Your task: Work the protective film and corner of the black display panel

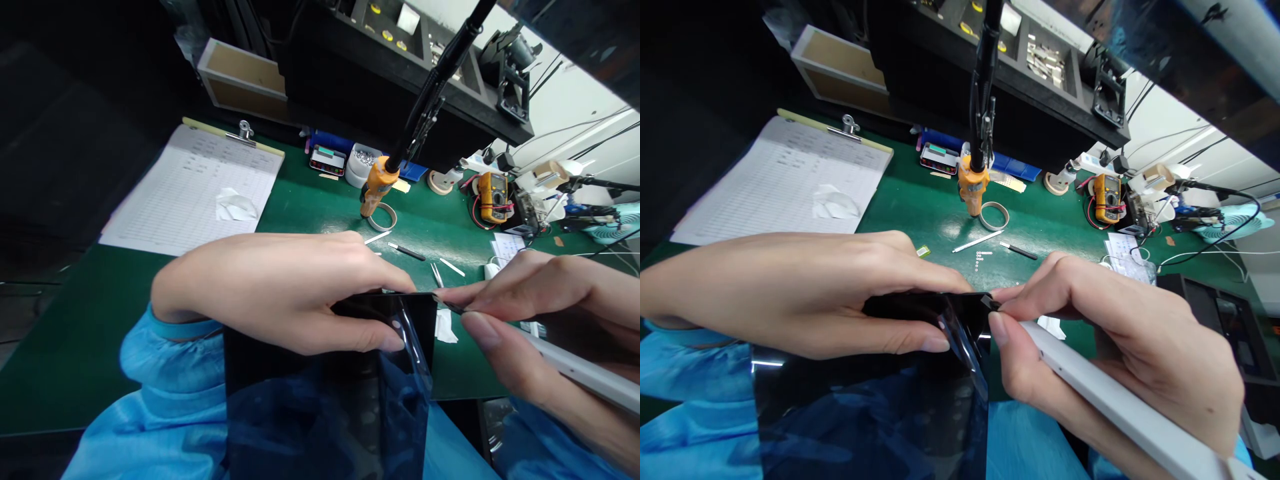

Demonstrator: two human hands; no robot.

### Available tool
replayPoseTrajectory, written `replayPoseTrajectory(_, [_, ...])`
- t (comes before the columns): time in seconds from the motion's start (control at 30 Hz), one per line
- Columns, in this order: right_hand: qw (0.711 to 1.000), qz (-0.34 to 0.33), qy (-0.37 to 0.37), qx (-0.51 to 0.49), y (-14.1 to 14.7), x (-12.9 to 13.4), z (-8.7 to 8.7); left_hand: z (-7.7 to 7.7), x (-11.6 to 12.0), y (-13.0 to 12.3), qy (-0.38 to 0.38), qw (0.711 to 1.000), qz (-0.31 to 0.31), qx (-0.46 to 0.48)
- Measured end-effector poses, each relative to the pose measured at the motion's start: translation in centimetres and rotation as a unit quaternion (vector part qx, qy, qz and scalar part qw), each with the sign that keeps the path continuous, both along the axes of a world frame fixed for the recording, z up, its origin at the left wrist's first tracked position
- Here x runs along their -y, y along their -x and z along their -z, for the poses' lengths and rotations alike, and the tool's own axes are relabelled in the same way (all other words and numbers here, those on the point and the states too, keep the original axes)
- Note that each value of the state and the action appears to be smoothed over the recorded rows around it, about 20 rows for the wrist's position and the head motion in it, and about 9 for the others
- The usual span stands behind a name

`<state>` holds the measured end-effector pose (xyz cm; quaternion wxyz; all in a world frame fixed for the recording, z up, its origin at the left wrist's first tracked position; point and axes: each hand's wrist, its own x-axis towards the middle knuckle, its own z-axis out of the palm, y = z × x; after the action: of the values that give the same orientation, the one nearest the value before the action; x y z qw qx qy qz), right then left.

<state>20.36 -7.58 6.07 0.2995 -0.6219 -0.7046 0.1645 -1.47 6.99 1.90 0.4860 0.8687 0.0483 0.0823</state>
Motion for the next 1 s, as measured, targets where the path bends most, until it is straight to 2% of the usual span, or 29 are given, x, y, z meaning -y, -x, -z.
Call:
replayPoseTrajectory(0.2, [1.0, -0.002, -0.003, 0.0, -0.14, 0.0, -0.01, -0.13, 0.21, 0.04, -0.014, 0.999, -0.028, -0.008])
replayPoseTrajectory(0.7, [1.0, 0.002, 0.003, 0.009, -0.33, -0.13, 0.01, -0.23, 0.36, 0.12, -0.018, 0.999, -0.034, -0.019])
replayPoseTrajectory(1.0, [1.0, 0.006, 0.0, -0.02, -0.66, -0.11, 0.29, 0.41, -0.06, -0.03, -0.013, 1.0, -0.002, 0.014])
